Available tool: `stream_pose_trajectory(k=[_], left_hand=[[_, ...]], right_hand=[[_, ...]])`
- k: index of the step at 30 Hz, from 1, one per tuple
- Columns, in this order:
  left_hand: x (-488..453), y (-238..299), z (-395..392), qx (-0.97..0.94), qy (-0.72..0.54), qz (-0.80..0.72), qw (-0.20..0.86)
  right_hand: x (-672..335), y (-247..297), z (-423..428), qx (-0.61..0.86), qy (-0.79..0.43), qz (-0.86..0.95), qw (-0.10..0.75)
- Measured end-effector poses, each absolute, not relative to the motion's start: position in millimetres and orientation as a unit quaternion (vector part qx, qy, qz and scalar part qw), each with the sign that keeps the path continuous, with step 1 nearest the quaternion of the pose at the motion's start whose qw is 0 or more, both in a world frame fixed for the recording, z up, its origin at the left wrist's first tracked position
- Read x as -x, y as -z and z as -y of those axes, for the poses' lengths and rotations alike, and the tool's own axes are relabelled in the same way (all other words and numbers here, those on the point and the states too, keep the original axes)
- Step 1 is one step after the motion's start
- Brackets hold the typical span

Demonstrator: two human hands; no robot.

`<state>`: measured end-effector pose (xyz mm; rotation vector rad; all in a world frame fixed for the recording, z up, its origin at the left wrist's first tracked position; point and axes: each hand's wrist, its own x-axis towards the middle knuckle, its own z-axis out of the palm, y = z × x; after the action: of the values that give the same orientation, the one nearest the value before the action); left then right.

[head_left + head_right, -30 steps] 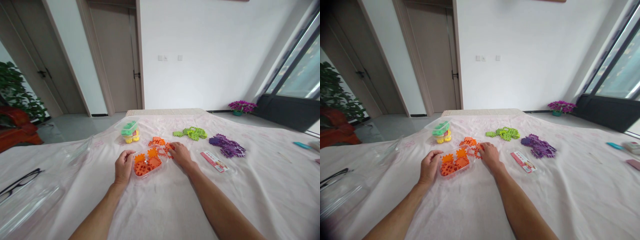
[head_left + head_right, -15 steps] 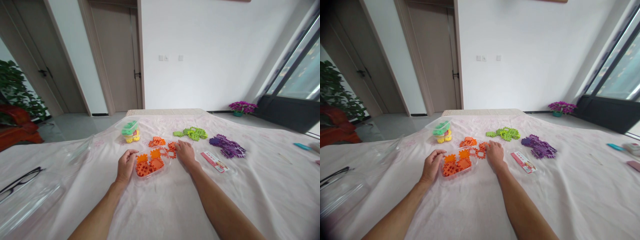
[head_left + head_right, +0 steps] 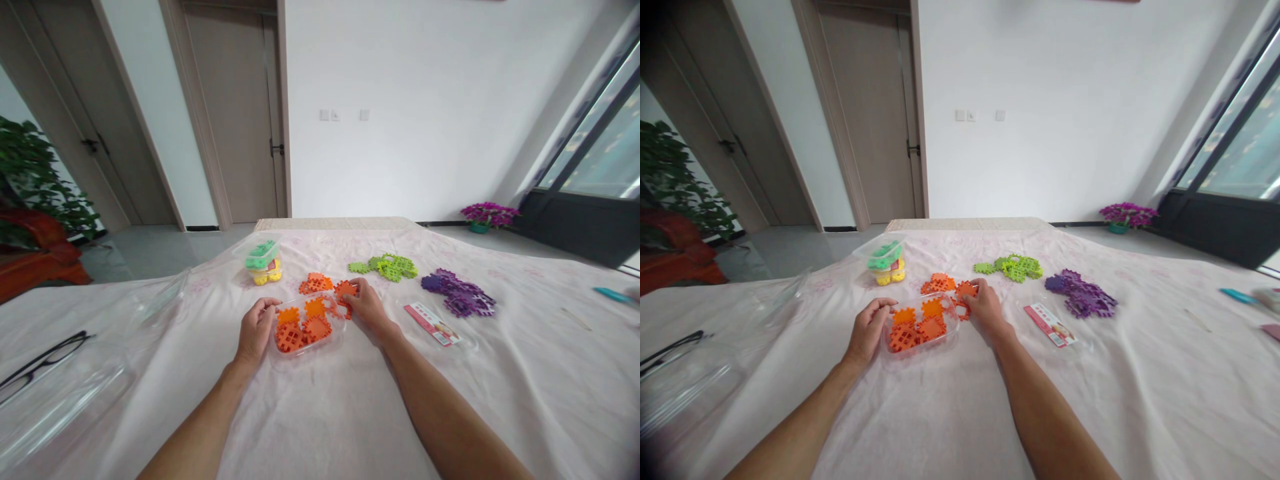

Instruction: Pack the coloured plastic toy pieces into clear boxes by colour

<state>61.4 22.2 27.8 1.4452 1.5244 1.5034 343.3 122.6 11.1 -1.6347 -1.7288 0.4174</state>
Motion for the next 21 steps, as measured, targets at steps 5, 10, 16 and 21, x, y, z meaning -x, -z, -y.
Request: stream_pose_trajectory(k=[5, 10, 16, 21], left_hand=[[-61.8, -28.2, -22.0, -0.54, -0.56, -0.561, 0.281], [-61.6, -27.0, -22.7, -0.542, -0.554, -0.564, 0.284], [-61.3, -28.7, -21.0, -0.551, -0.543, -0.571, 0.274], [-61.9, -29.5, -20.3, -0.556, -0.543, -0.567, 0.273]], right_hand=[[-342.7, -18.5, -122.7, 0.592, -0.204, 0.589, 0.51], [-337.1, -51.4, -112.5, 0.504, -0.379, 0.551, 0.547], [-322.6, -85.0, -87.9, 0.4, -0.488, 0.66, 0.408], [-316.3, -83.8, -86.1, 0.43, -0.361, 0.769, 0.308]])
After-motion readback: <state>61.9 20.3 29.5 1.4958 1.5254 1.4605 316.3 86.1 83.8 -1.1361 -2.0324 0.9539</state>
